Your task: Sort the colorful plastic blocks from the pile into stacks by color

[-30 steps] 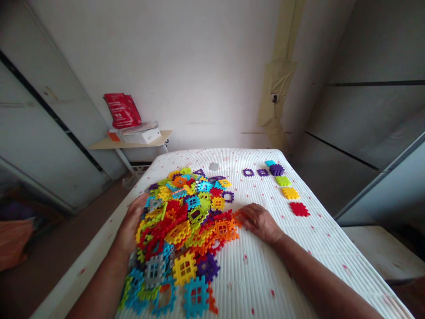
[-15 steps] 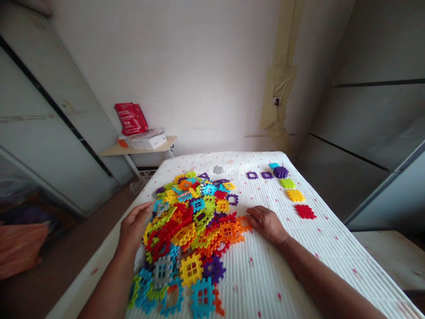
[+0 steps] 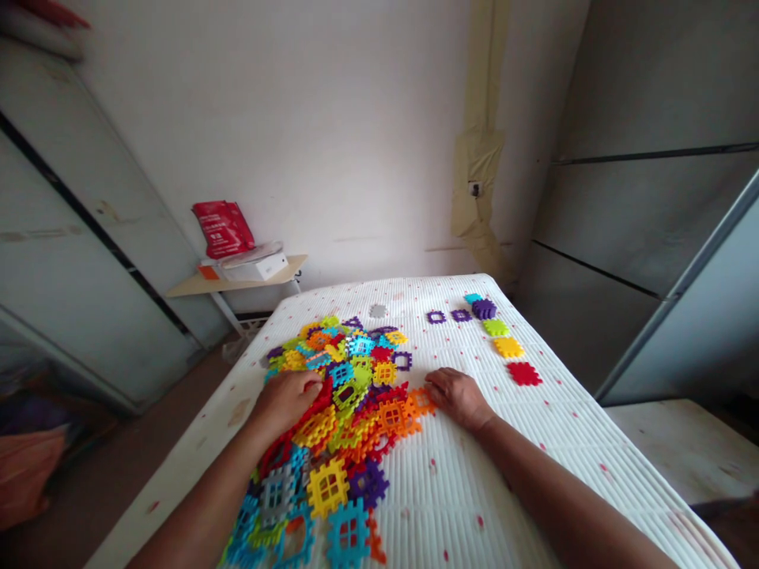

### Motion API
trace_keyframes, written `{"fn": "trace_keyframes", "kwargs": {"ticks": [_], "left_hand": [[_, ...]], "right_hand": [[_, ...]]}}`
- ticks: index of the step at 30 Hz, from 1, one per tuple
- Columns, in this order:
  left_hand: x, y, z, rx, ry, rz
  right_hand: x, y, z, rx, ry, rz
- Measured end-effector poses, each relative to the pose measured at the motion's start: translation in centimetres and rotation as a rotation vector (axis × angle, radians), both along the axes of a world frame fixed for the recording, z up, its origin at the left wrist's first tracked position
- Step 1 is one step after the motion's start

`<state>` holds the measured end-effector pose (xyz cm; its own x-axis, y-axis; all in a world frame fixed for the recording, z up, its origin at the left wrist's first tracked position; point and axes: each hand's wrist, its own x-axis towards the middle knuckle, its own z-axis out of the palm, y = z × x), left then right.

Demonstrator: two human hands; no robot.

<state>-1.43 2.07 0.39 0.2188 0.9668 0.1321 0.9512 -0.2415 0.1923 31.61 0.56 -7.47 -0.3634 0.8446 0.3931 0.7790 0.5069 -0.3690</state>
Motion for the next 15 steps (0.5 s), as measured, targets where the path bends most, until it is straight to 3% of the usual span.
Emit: {"fn": "trace_keyframes", "kwargs": {"ticks": [6,15], "left_hand": [[2.8,1.3,-0.8,-0.008,0.173,0.034],[4.3,1.7,-1.4,-0.046,0.234,0.057]], "right_hand": [[0.0,0.4,-0.5,0.03,-0.026,-0.004],[0.1,0.5,-0.5,-0.013,0.012,0.006]]}}
